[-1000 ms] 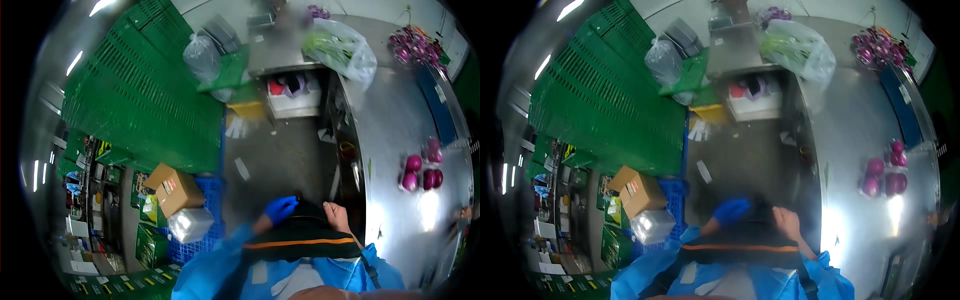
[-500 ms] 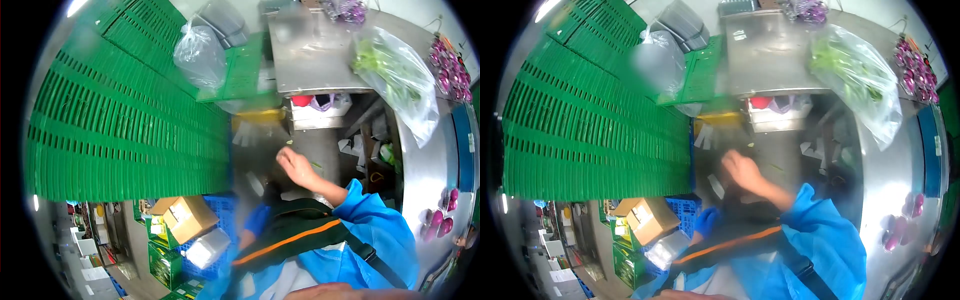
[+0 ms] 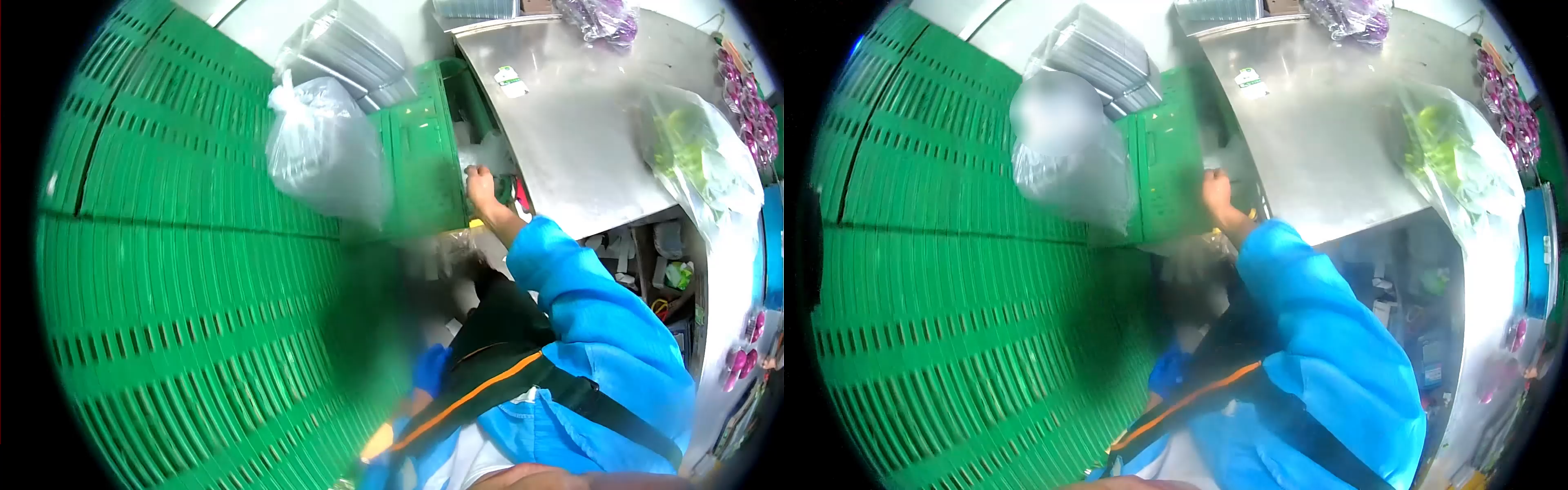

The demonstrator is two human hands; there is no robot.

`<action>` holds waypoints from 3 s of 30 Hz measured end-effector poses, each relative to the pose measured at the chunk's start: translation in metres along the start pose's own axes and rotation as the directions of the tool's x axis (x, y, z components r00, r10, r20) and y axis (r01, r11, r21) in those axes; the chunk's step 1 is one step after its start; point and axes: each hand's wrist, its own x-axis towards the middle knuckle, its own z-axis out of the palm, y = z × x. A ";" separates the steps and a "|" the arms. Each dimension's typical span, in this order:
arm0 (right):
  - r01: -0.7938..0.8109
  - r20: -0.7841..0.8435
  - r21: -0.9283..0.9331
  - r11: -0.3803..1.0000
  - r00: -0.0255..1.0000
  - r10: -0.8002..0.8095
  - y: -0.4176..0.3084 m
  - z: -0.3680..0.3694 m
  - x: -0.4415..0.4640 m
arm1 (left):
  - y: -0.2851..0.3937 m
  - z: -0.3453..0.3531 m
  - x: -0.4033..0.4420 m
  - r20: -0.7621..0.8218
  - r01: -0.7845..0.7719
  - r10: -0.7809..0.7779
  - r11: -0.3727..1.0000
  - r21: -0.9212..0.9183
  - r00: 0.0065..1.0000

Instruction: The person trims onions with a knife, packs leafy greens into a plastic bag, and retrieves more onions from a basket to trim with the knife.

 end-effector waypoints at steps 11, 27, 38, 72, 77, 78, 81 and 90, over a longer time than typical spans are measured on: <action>-0.287 -0.255 -0.393 0.874 0.947 0.196 0.098 0.122 0.244 | -0.088 -0.052 0.122 0.298 0.712 -0.730 0.351 -0.608 0.615; 0.046 0.166 -0.748 0.662 0.979 0.120 0.193 0.101 0.259 | 0.085 -0.097 0.250 0.237 0.231 -0.243 0.970 0.076 0.941; 0.090 0.085 -0.751 0.654 0.996 -0.040 0.101 0.072 0.206 | 0.006 -0.099 0.235 0.217 0.427 -0.403 0.901 -0.072 0.889; 0.604 0.504 -0.477 0.639 0.783 -0.364 -0.066 -0.227 -0.321 | 0.177 0.052 0.202 0.676 0.288 0.003 0.904 -0.318 0.737; -0.479 0.365 0.117 0.870 0.835 0.411 0.025 -0.335 -0.350 | 0.217 0.105 0.113 0.748 0.173 -0.009 0.975 -0.141 0.663; -0.531 0.361 0.151 0.834 0.815 0.453 0.029 -0.359 -0.359 | 0.227 0.126 0.091 0.796 0.163 -0.053 0.985 -0.058 0.603; -0.764 0.521 0.264 0.589 0.626 0.580 0.079 -0.405 -0.394 | 0.245 0.195 0.027 0.926 0.056 -0.114 0.993 0.101 0.359; 0.037 -0.228 0.892 0.450 0.897 0.378 0.106 -0.530 -0.517 | 0.255 0.373 -0.123 0.811 -0.307 -0.317 0.935 0.180 -0.491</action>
